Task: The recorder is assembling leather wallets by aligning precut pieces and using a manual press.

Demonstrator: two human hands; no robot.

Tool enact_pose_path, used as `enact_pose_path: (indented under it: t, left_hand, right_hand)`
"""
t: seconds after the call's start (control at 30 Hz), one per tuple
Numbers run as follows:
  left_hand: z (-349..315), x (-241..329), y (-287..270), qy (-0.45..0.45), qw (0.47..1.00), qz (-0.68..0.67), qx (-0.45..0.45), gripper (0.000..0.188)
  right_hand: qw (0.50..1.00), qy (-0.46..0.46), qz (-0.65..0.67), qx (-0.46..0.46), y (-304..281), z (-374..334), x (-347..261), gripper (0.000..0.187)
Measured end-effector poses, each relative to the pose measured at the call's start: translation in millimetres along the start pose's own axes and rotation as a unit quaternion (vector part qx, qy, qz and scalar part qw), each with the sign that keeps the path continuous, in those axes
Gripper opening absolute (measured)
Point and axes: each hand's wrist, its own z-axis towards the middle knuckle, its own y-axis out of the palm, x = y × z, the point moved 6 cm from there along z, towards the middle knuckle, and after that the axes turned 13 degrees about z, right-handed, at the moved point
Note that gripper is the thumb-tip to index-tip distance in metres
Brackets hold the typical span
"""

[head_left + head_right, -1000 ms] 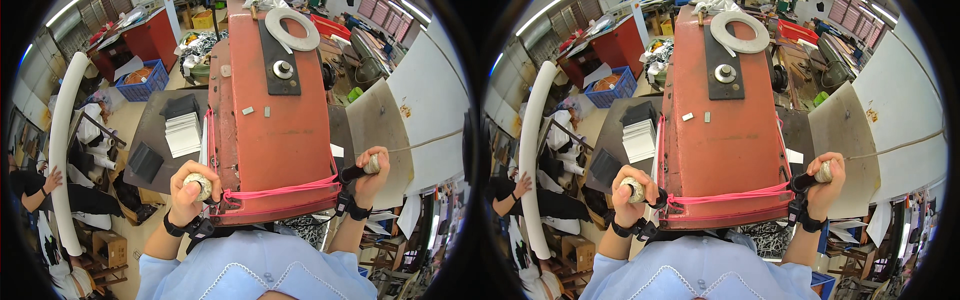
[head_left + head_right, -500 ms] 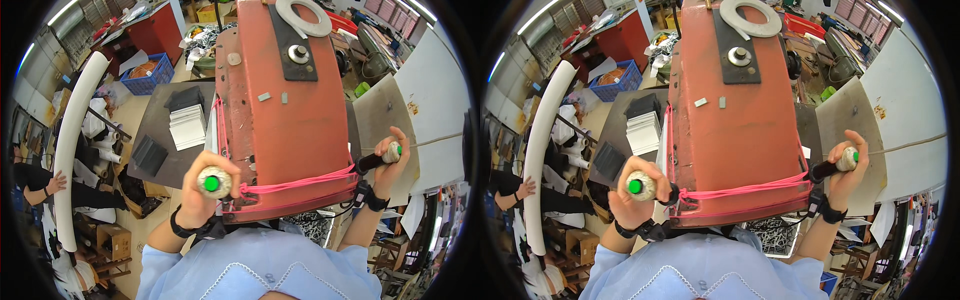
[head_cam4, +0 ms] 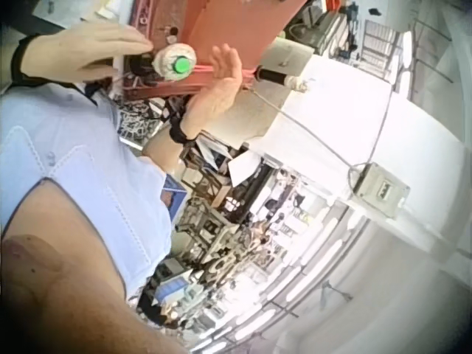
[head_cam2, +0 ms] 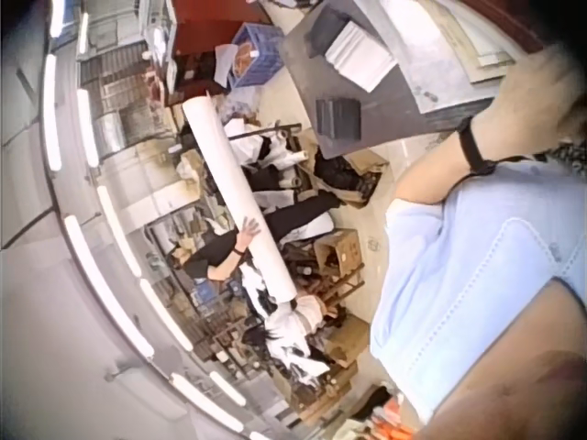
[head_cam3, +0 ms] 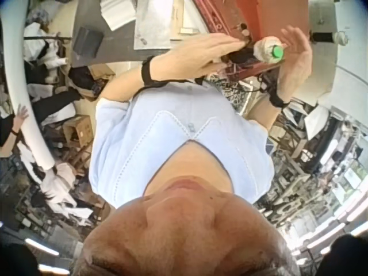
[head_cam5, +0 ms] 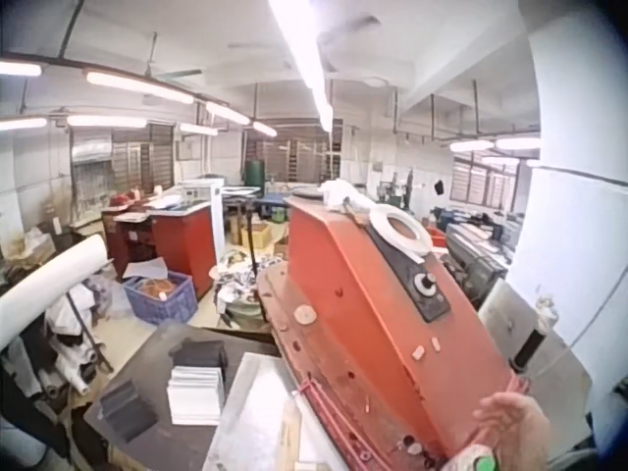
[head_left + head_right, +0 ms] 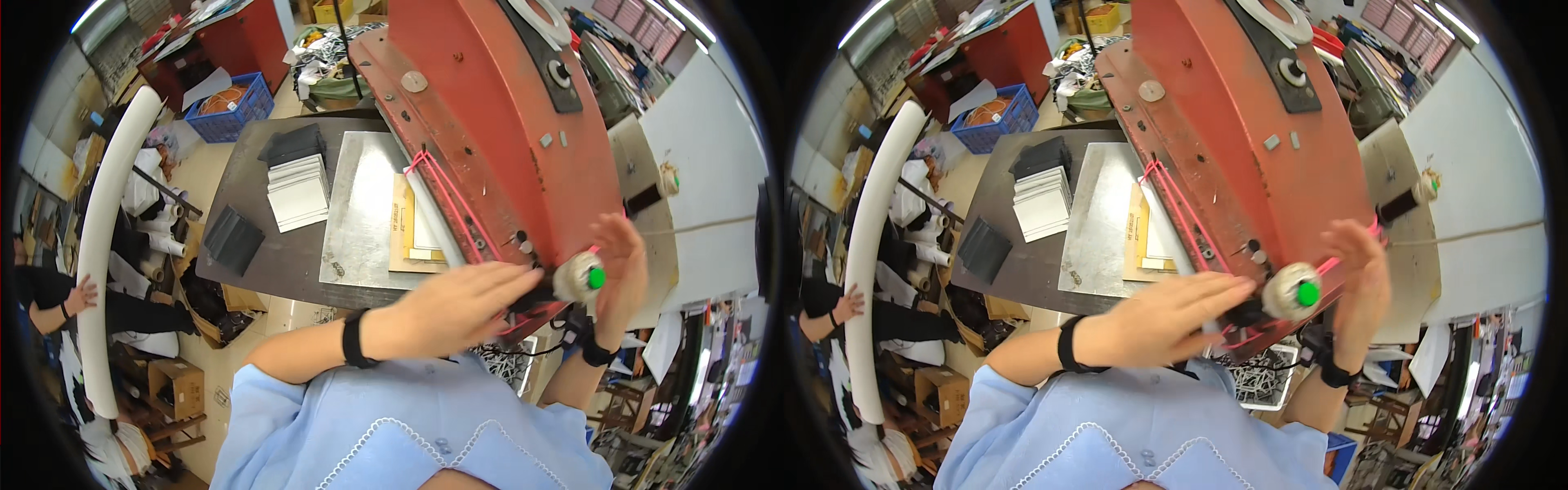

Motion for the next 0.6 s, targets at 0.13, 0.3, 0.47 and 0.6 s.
enact_pose_path:
  t: [0.13, 0.3, 0.47, 0.6]
  left_hand:
    - [-54, -77, 14, -0.113, 0.988, 0.084, -0.066, 0.024]
    - [-48, -112, 14, -0.106, 0.972, 0.205, -0.036, 0.031]
    - [-30, -122, 31, -0.081, 0.953, 0.286, -0.050, 0.034]
    - [-34, -129, 54, -0.050, 0.912, 0.384, -0.135, 0.027]
  right_hand:
    - [0.994, 0.028, 0.098, -0.026, 39, -26, 14, 0.075]
    - [0.991, -0.032, 0.065, 0.114, -13, -9, 22, 0.060]
    - [0.984, -0.036, 0.062, 0.164, -58, 15, 26, 0.052]
    - [0.957, -0.093, -0.146, 0.234, -43, 13, 23, 0.065]
